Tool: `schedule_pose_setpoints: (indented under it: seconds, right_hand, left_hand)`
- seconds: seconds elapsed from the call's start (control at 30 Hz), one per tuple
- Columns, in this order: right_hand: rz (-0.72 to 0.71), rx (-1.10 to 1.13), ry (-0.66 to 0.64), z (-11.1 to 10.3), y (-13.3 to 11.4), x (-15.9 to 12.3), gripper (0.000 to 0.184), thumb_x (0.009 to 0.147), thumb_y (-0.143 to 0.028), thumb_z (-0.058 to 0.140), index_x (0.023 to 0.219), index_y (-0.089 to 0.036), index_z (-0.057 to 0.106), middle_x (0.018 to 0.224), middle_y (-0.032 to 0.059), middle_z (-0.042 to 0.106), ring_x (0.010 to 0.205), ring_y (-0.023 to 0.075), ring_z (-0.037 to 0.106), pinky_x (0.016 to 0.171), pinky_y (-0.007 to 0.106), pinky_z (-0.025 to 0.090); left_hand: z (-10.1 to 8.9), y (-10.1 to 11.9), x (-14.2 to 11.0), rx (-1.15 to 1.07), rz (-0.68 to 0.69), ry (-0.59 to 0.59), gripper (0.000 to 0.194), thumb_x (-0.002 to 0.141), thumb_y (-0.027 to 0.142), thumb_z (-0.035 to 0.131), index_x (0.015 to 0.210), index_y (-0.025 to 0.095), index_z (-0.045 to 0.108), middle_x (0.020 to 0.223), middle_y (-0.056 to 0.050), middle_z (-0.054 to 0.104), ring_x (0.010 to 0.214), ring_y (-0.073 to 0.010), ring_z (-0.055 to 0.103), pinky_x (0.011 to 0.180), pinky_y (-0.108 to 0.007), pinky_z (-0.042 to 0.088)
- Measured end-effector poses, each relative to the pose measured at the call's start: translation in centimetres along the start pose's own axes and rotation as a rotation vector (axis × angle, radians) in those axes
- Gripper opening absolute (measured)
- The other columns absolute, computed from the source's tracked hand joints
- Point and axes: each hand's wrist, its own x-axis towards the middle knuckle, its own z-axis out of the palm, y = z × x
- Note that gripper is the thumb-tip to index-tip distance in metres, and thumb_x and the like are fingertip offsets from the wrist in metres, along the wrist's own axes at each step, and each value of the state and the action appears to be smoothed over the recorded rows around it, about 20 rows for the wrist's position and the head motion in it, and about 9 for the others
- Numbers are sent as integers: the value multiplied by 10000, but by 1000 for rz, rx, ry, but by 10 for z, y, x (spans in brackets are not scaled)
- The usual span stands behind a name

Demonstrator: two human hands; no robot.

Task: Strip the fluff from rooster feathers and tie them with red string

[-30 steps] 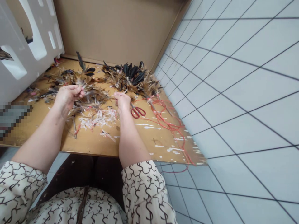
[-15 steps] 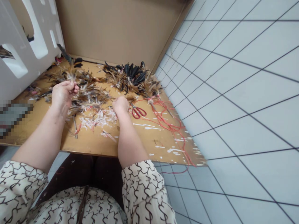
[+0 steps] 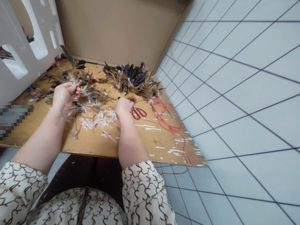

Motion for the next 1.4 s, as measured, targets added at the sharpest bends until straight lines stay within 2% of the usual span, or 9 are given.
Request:
schedule_pose_setpoints:
  seconds: [0.13, 0.27, 0.37, 0.43, 0.6, 0.7, 0.87, 1.1, 1.4]
  right_hand:
    - [-66, 110, 83, -4, -4, -5, 307, 756, -112, 514, 1024, -99, 663, 1178, 180, 617, 1150, 285, 514, 946, 395, 366]
    - [-187, 653, 102, -3, -14, -10, 394, 730, -109, 555, 1119, -126, 609, 1058, 95, 653, 902, 193, 595, 837, 323, 433]
    - [-313, 1148, -26, 0, -23, -15, 519, 637, -178, 691, 1143, -201, 579, 885, 3, 657, 661, 120, 553, 664, 262, 445]
    - [-373, 1354, -119, 3, -29, -20, 579, 552, -201, 766, 1100, -237, 583, 867, -26, 651, 595, 88, 513, 599, 233, 425]
    - [-395, 1421, -376, 7, -36, -28, 308, 529, -295, 797, 749, -193, 607, 655, -36, 607, 553, 72, 493, 531, 201, 396]
    - [-369, 1398, -366, 9, -37, -26, 253, 628, -357, 735, 596, -176, 561, 461, -72, 455, 447, 41, 381, 438, 173, 308]
    - [-262, 1612, -301, 1, -32, -20, 298, 786, -330, 589, 558, -172, 481, 378, -113, 258, 350, 18, 168, 357, 156, 156]
    - [-72, 1872, -186, -17, -16, -11, 328, 890, -193, 409, 562, -184, 386, 382, -108, 162, 332, 36, 130, 349, 143, 177]
    - [103, 2049, 41, -22, 13, 10, 350, 918, -276, 390, 582, -198, 334, 393, -111, 91, 317, 52, 136, 333, 149, 182]
  left_hand:
    - [1, -2, -1, 4, -9, -51, 98, 648, 122, 574, 551, 133, 573, 520, 7, 544, 463, -61, 480, 504, -188, 408]
    - [5, -4, -7, 25, -53, -142, 76, 622, 119, 605, 548, 130, 590, 508, 10, 564, 461, -60, 487, 515, -186, 421]
    - [10, -6, -14, 49, -76, -237, 78, 594, 138, 647, 530, 137, 602, 493, 11, 578, 471, -69, 507, 515, -188, 423]
    - [14, -8, -19, 74, -84, -321, 123, 567, 165, 689, 496, 142, 591, 478, 12, 574, 465, -72, 500, 505, -194, 416]
    - [18, -9, -26, 138, -72, -448, 176, 535, 198, 733, 462, 144, 584, 429, 33, 539, 412, -62, 439, 452, -196, 365]
    - [16, -9, -23, 133, -49, -399, 140, 580, 163, 688, 479, 137, 594, 430, 23, 541, 408, -61, 443, 442, -187, 354]
    - [10, -8, -14, 44, -116, -237, 99, 648, 114, 590, 551, 122, 610, 460, 1, 565, 385, -53, 430, 413, -172, 342]
    - [7, -5, -5, -89, -157, -39, 133, 678, 76, 534, 558, 129, 557, 445, 28, 513, 367, -42, 409, 388, -150, 341]
    - [4, 4, -3, -133, -237, 110, 183, 694, 17, 467, 568, 143, 508, 427, 46, 471, 344, -32, 372, 359, -129, 307]
